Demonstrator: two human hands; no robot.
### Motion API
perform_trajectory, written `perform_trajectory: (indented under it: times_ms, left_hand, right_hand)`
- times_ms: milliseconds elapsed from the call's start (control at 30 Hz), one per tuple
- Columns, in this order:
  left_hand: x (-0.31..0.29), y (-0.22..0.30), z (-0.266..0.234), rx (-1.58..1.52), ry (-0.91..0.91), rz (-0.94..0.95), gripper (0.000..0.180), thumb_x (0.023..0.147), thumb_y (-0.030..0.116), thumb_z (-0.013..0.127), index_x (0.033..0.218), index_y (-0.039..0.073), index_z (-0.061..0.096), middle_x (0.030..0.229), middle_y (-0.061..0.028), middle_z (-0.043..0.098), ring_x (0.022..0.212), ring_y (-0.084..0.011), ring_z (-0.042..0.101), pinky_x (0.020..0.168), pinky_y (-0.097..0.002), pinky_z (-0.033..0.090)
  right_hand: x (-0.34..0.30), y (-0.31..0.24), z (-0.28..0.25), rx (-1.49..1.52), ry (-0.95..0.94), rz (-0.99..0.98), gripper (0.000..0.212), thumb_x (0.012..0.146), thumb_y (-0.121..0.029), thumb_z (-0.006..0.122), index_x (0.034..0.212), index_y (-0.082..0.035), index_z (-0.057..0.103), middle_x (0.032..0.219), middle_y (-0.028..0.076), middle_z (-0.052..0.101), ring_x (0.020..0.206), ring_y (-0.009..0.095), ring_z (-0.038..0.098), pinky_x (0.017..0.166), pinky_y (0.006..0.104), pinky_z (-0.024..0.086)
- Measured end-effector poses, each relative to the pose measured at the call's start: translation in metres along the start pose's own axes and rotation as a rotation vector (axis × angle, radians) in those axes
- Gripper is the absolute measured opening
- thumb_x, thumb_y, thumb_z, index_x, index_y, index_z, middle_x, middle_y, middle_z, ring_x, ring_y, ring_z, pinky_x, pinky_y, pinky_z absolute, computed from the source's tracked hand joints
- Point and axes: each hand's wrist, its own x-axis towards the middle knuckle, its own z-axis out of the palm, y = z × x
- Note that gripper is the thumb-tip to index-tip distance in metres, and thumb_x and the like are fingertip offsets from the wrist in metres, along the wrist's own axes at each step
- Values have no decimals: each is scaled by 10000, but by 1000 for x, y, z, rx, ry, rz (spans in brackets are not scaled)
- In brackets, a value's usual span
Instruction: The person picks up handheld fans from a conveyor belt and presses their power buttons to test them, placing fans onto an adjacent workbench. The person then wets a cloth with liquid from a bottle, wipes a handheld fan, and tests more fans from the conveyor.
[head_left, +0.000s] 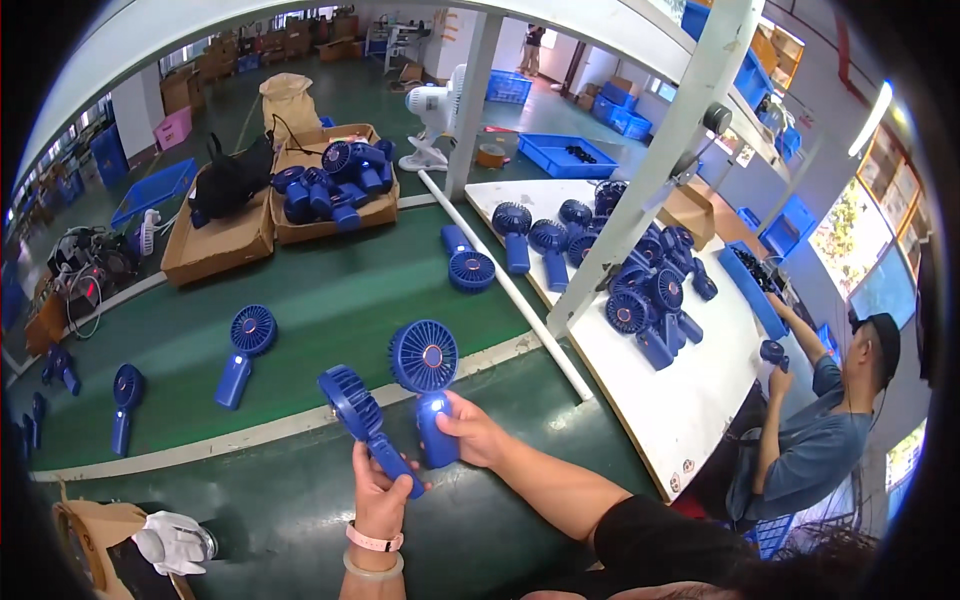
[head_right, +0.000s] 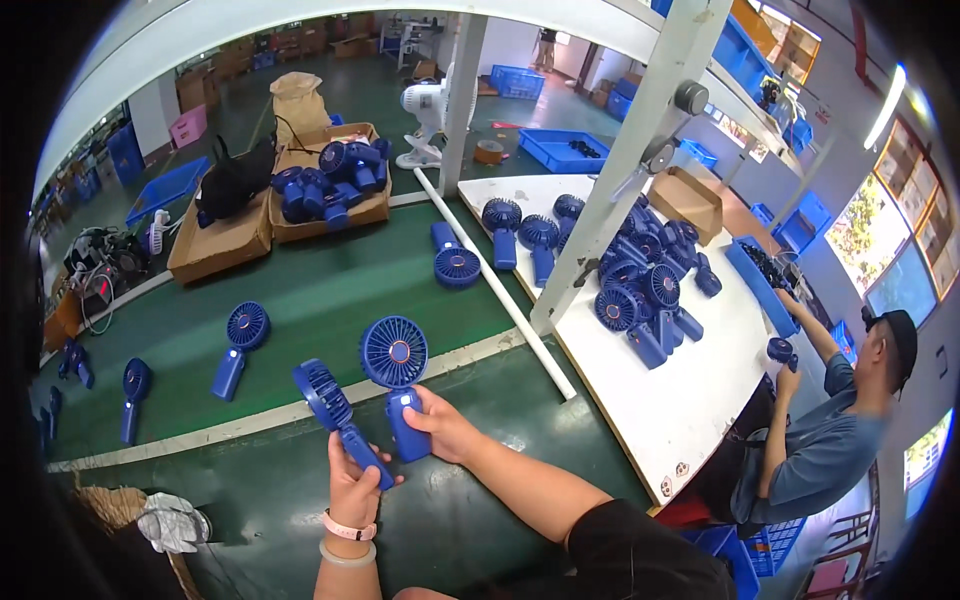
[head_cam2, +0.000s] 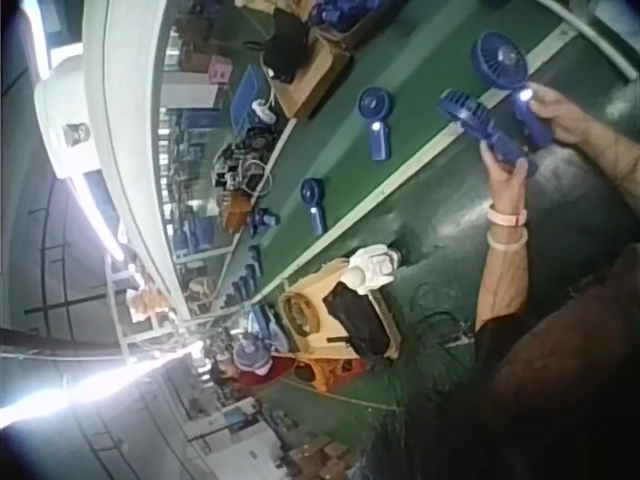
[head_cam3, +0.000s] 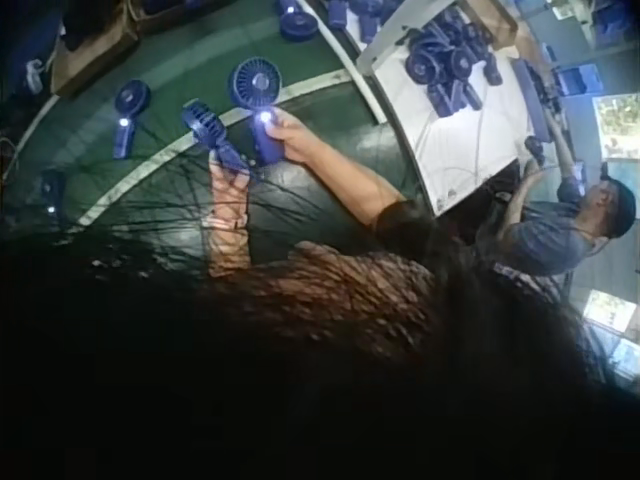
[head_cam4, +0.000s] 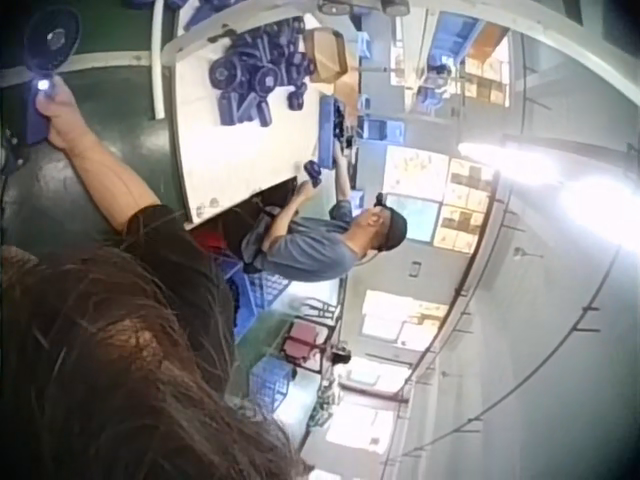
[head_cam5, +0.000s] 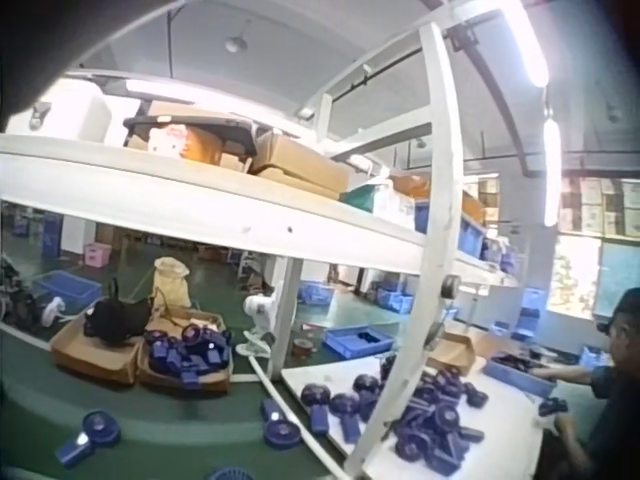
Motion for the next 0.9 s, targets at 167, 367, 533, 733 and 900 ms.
perform_trajectory:
  times_ms: [167,367,533,733,900]
  left_hand:
    - [3,-3,-7,60,20,2,601,679,7,722,1172,48,381,903,-58,496,785,-207,578,536,-303,522]
    - [2,1,1,174,-36,6,385,629,-17,741,928,28,502,820,-77,596,745,-163,593,664,-282,496]
    - [0,2,-4,234,-64,-14,404,630,0,740,953,32,499,833,-68,605,727,-127,583,631,-253,489]
    - [-2,1,-8,188,-17,-54,398,641,44,734,954,55,488,832,-65,594,687,-115,557,588,-230,461]
    - [-1,1,-9,112,-57,-38,395,632,34,724,943,50,481,837,-76,581,747,-155,569,678,-280,474]
  right_hand:
    - [4,8,5,-172,121,-78,378,835,-125,596,1169,-49,439,999,67,568,890,170,583,813,313,471]
    - [7,9,-1,-354,134,-129,318,823,-35,572,1122,-9,467,978,77,600,889,134,578,809,277,458]
    - [7,7,0,-361,176,-116,354,807,-18,560,1150,-17,472,1009,88,602,916,163,590,842,309,455]
    - [5,9,-1,-351,175,-127,357,804,-24,566,1149,-15,473,1014,86,601,928,165,586,853,310,447]
    - [6,7,1,-350,145,-111,351,802,-35,577,1139,-8,482,1020,90,602,932,168,585,856,311,445]
